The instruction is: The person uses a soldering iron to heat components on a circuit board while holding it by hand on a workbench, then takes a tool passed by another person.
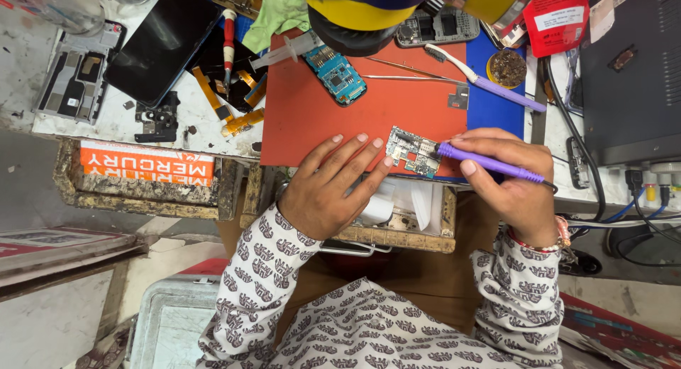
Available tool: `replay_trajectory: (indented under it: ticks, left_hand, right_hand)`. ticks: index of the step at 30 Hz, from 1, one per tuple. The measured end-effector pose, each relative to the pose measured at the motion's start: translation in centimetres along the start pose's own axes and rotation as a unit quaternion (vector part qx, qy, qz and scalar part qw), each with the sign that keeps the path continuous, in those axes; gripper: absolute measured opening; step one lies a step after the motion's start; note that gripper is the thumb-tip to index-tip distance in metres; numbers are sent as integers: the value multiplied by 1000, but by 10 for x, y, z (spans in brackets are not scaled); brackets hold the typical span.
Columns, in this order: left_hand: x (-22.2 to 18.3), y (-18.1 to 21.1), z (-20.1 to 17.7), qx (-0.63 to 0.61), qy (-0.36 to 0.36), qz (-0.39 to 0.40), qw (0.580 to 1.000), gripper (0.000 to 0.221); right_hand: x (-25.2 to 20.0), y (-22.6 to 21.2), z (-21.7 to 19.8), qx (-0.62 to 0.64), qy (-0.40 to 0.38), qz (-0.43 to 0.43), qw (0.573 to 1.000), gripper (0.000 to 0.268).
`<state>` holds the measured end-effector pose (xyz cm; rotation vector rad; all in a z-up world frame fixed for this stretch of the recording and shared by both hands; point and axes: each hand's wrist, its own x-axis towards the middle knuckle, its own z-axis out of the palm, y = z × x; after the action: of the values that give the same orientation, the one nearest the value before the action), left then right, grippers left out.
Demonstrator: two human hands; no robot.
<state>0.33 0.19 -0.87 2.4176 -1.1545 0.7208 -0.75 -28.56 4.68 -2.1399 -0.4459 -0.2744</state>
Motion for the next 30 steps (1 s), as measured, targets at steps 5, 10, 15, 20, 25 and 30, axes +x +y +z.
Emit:
replay_trajectory:
  ticks: [5, 10, 15, 20, 25, 30]
  left_hand:
    - [0, 0, -1, 3, 1, 3, 1000, 38]
    - [0, 0, -2, 4, 0, 5, 1000, 38]
    - [0, 0, -1, 7, -1, 5, 1000, 37]
    - [0, 0, -1, 3, 0, 5, 1000, 38]
    - [1, 0, -1, 6, -4, 4, 1000, 38]
    - [0, 0, 0, 6, -6, 1, 1000, 37]
  right_hand:
    - [0, 2, -1, 6, -10, -11, 1000, 21]
    - [-1, 4, -2, 10, -12, -17, 1000, 23]
    - [-2, 6, -3, 18, -12, -12, 1000, 23]
    - [-3, 5, -4, 18, -12, -2, 1000, 23]
    - [-2, 5, -4, 13, -14, -8, 1000, 23]
    - [-2, 3, -4, 18, -13, -3, 1000, 23]
